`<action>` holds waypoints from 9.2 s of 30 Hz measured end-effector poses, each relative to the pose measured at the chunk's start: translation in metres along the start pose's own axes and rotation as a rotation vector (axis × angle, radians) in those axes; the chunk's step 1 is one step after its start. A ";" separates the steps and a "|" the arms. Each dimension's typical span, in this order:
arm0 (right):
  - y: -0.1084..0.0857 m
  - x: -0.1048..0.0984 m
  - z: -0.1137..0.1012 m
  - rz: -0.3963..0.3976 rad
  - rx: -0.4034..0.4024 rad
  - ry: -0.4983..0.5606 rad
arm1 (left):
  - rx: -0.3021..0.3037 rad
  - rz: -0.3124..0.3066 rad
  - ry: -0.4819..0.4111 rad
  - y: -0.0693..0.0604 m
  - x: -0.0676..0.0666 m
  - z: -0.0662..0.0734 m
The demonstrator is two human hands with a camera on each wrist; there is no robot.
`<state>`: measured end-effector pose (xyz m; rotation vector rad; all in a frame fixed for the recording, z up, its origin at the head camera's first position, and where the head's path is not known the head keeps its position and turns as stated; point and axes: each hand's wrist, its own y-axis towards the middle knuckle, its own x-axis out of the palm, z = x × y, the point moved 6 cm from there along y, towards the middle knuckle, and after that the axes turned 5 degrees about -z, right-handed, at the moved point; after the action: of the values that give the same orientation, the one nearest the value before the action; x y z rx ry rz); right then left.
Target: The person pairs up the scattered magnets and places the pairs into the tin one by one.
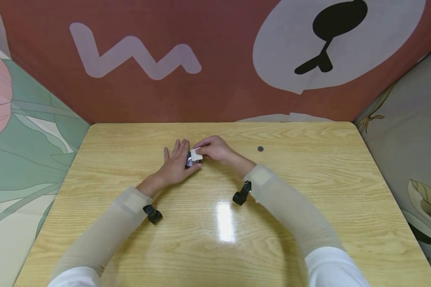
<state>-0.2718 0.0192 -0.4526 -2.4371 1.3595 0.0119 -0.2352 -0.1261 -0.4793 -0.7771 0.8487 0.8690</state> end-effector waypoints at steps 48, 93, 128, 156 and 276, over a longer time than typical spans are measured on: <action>0.007 0.012 0.010 -0.084 0.135 -0.081 | 0.017 0.006 -0.010 -0.001 0.001 -0.001; 0.016 0.024 0.008 0.039 0.165 -0.354 | 0.031 -0.001 -0.036 -0.003 -0.001 -0.001; 0.007 0.021 0.010 -0.118 0.043 -0.307 | 0.025 0.008 -0.008 -0.003 -0.001 -0.001; -0.019 -0.005 -0.010 -0.078 -0.233 -0.504 | 0.016 0.052 0.067 -0.002 -0.003 0.000; -0.103 -0.149 0.089 0.334 -0.289 -0.626 | -0.004 0.431 -0.294 0.051 0.036 0.086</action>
<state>-0.2534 0.2185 -0.4796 -2.0911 1.4959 1.0210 -0.2400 -0.0206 -0.4835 -0.4563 0.7612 1.3309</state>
